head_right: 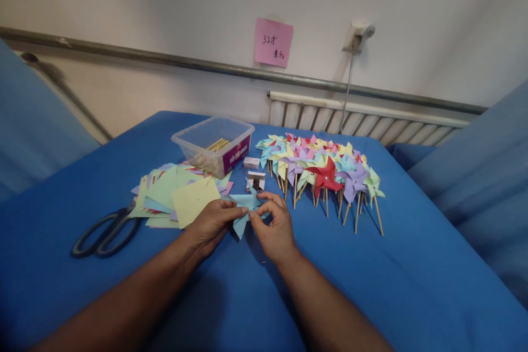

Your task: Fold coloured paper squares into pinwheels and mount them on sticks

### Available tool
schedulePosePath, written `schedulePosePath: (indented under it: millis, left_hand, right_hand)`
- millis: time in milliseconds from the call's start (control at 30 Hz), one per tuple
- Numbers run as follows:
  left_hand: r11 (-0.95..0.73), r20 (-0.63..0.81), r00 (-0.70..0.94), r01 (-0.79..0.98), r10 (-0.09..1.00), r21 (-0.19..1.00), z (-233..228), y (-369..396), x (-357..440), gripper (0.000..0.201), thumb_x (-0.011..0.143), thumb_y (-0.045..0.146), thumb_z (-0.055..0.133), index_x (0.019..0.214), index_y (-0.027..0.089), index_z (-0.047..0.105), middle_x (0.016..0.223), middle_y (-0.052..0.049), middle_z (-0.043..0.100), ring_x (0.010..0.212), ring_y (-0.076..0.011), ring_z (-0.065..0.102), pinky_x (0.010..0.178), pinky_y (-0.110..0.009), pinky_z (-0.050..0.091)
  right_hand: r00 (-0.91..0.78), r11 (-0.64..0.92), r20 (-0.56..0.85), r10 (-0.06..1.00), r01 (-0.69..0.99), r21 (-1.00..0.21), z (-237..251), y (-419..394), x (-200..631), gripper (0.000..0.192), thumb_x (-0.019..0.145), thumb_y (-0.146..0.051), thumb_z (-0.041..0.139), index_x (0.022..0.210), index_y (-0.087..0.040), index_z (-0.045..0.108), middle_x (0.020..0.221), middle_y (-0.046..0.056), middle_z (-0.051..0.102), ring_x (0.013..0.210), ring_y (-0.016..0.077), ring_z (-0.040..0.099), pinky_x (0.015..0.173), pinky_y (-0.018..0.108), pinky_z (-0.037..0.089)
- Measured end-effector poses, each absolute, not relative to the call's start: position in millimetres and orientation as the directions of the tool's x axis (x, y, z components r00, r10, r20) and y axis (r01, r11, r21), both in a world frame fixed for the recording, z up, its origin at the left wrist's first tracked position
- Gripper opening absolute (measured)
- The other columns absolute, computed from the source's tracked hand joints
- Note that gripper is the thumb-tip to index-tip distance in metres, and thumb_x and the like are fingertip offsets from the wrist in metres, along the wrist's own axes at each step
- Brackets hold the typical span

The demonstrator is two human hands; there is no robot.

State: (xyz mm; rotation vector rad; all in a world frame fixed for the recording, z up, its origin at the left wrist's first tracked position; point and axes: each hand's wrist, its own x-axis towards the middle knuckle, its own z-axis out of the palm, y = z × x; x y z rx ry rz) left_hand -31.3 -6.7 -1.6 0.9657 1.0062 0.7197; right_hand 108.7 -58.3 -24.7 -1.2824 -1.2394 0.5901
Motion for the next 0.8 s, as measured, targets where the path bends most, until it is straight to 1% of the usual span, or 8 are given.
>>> schedulePosePath:
  millis: [100, 167, 233, 333, 433, 600, 700, 800]
  left_hand:
    - [0.406, -0.36, 0.357, -0.061, 0.862, 0.912, -1.1, -6.2, -31.3, 0.024, 0.056, 0.027, 0.078, 0.056, 0.013, 0.059, 0.048, 0.001, 0.055, 0.043, -0.0101, 0.048, 0.044, -0.023, 0.035]
    - [0.41, -0.365, 0.354, -0.061, 0.861, 0.91, -0.3, -5.8, -31.9, 0.021, 0.055, 0.025, 0.078, 0.057, 0.013, 0.06, 0.049, 0.0, 0.057, 0.044, -0.0109, 0.05, 0.045, -0.023, 0.036]
    - [0.421, -0.368, 0.379, -0.065, 0.849, 0.905, 1.0, -5.3, -32.9, 0.018, 0.056, 0.024, 0.077, 0.059, 0.013, 0.063, 0.052, -0.002, 0.061, 0.047, -0.0125, 0.053, 0.048, -0.024, 0.039]
    - [0.437, -0.372, 0.443, -0.051, 0.816, 0.898, 4.0, -4.7, -35.1, 0.015, 0.056, 0.023, 0.075, 0.062, 0.011, 0.067, 0.059, -0.006, 0.066, 0.053, -0.016, 0.059, 0.055, -0.027, 0.044]
    - [0.438, -0.386, 0.485, 0.007, 0.785, 0.899, 6.5, -4.5, -37.5, 0.014, 0.054, 0.021, 0.075, 0.063, 0.011, 0.069, 0.06, -0.007, 0.067, 0.054, -0.0178, 0.06, 0.056, -0.028, 0.044]
    - [0.377, -0.413, 0.507, 0.178, 0.756, 0.909, 9.1, -5.4, -40.9, 0.012, 0.053, 0.02, 0.074, 0.057, 0.013, 0.066, 0.051, -0.002, 0.062, 0.047, -0.0138, 0.053, 0.047, -0.024, 0.036]
    - [0.322, -0.404, 0.514, 0.245, 0.757, 0.914, 11.0, -6.1, -41.3, 0.011, 0.053, 0.019, 0.072, 0.055, 0.013, 0.063, 0.05, 0.0, 0.059, 0.047, -0.0126, 0.05, 0.046, -0.024, 0.032]
    - [0.269, -0.378, 0.503, 0.277, 0.778, 0.922, 12.0, -6.0, -40.4, 0.011, 0.053, 0.018, 0.071, 0.054, 0.013, 0.061, 0.05, 0.001, 0.057, 0.047, -0.0114, 0.047, 0.046, -0.024, 0.03]
  right_hand:
    - [0.298, 0.263, 0.345, 0.89, 0.283, -0.923, -25.0, -58.5, 108.2, 0.015, 0.074, -0.023, 0.068, 0.061, -0.021, 0.061, 0.106, 0.007, 0.065, 0.104, 0.0228, 0.06, 0.095, 0.039, 0.04]
    - [0.3, 0.265, 0.326, 0.896, 0.226, -0.937, -24.9, -58.4, 108.0, 0.013, 0.074, -0.026, 0.069, 0.064, -0.021, 0.062, 0.107, 0.007, 0.065, 0.106, 0.0233, 0.059, 0.095, 0.039, 0.04]
    - [0.321, 0.234, 0.248, 0.914, 0.083, -0.969, -24.4, -57.9, 108.7, 0.012, 0.074, -0.031, 0.071, 0.077, -0.021, 0.065, 0.106, 0.007, 0.066, 0.103, 0.0228, 0.06, 0.09, 0.038, 0.044]
    - [0.285, 0.132, 0.072, 0.956, -0.194, -0.972, -23.7, -56.3, 112.3, 0.033, 0.073, -0.042, 0.072, 0.098, -0.022, 0.062, 0.095, 0.004, 0.069, 0.086, 0.0203, 0.065, 0.076, 0.033, 0.05]
    - [0.138, -0.001, -0.047, 0.989, -0.32, -0.947, -24.4, -54.9, 117.4, 0.043, 0.07, -0.046, 0.074, 0.101, -0.02, 0.06, 0.086, 0.004, 0.071, 0.072, 0.0186, 0.065, 0.065, 0.03, 0.05]
    - [0.031, -0.12, -0.13, 0.991, -0.219, -0.968, -22.8, -56.3, 122.7, 0.051, 0.059, -0.034, 0.083, 0.102, -0.02, 0.06, 0.07, -0.004, 0.064, 0.055, 0.0122, 0.056, 0.053, 0.024, 0.044]
    - [-0.001, -0.132, -0.134, 0.991, -0.171, -0.976, -19.4, -57.8, 122.9, 0.047, 0.058, -0.028, 0.083, 0.098, -0.02, 0.062, 0.067, -0.006, 0.06, 0.051, 0.009, 0.052, 0.05, 0.021, 0.042]
    - [0.002, -0.121, -0.123, 0.992, -0.181, -0.976, -19.2, -57.6, 120.5, 0.04, 0.058, -0.026, 0.082, 0.093, -0.019, 0.063, 0.064, -0.007, 0.058, 0.05, 0.0079, 0.05, 0.049, 0.02, 0.04]
